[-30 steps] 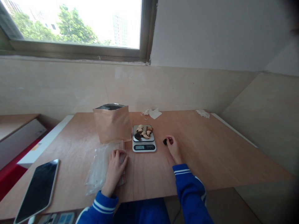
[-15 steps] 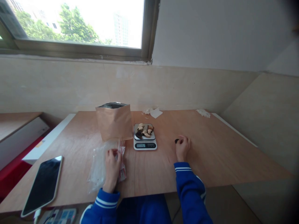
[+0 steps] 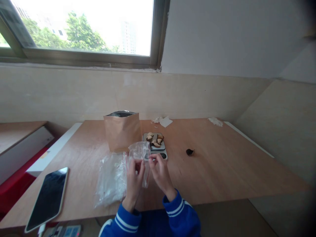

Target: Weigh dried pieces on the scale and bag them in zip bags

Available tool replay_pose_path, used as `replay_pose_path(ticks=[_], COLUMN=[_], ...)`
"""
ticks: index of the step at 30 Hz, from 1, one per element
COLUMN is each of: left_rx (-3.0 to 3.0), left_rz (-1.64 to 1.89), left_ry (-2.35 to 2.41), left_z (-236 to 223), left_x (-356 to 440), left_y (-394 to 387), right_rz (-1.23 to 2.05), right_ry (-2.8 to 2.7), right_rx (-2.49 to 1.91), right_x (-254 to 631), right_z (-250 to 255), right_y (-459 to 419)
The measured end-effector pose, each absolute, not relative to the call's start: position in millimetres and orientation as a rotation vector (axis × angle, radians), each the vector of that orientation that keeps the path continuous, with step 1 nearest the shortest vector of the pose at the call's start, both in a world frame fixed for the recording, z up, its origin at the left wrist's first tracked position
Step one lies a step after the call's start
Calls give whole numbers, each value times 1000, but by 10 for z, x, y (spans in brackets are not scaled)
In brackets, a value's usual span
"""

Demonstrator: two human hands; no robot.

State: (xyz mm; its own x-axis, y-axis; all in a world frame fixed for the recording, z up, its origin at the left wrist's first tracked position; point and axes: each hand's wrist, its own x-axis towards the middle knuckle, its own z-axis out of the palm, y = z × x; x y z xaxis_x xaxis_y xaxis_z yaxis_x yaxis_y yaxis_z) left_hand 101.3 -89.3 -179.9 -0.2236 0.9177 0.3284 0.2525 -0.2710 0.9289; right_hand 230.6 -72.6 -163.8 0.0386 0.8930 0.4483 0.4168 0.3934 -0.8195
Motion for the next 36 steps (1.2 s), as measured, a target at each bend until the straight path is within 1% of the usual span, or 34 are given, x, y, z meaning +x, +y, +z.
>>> replay_pose_path(ticks=[3, 6, 10, 12, 16, 19, 22, 27, 33, 36], left_rx=[1368, 1149, 985, 948, 847, 790, 923, 1102, 1033, 1029], left_rz=[1629, 1832, 1935, 1917, 1867, 1916, 1930, 1869, 1846, 1827], left_ry=[1333, 1402, 1386, 1386, 1415, 1435, 1453, 1460, 1518, 1538], left_z=[-1768, -1754, -1653, -1583, -1580, -1756, -1959, -2064, -2054, -2060], left_x=[1103, 1070, 1017, 1010, 1001, 1009, 1045, 1095, 1077, 1083], left_y=[-881, -779, -573, -501, -455, -454, -453, -483, -485, -466], right_rz=[687, 778, 922, 796, 369, 227, 141, 131, 256, 310], right_ry=[-1409, -1208, -1511, -1611, -1699, -1820, -1892, -1917, -1867, -1715], right_rx=[-1212, -1235, -1159, -1142, -1206, -1283, -1350, -1290, -1209, -1226], right_x=[2194, 2412, 2720, 2777, 2772, 2761, 2779, 2827, 2802, 2711], right_z=[-1672, -1768, -1763, -1735, -1813, -1969, -2087, -2124, -2068, -1931], right_y=[-647, -432, -258, -189, 51, 219, 275, 254, 174, 69])
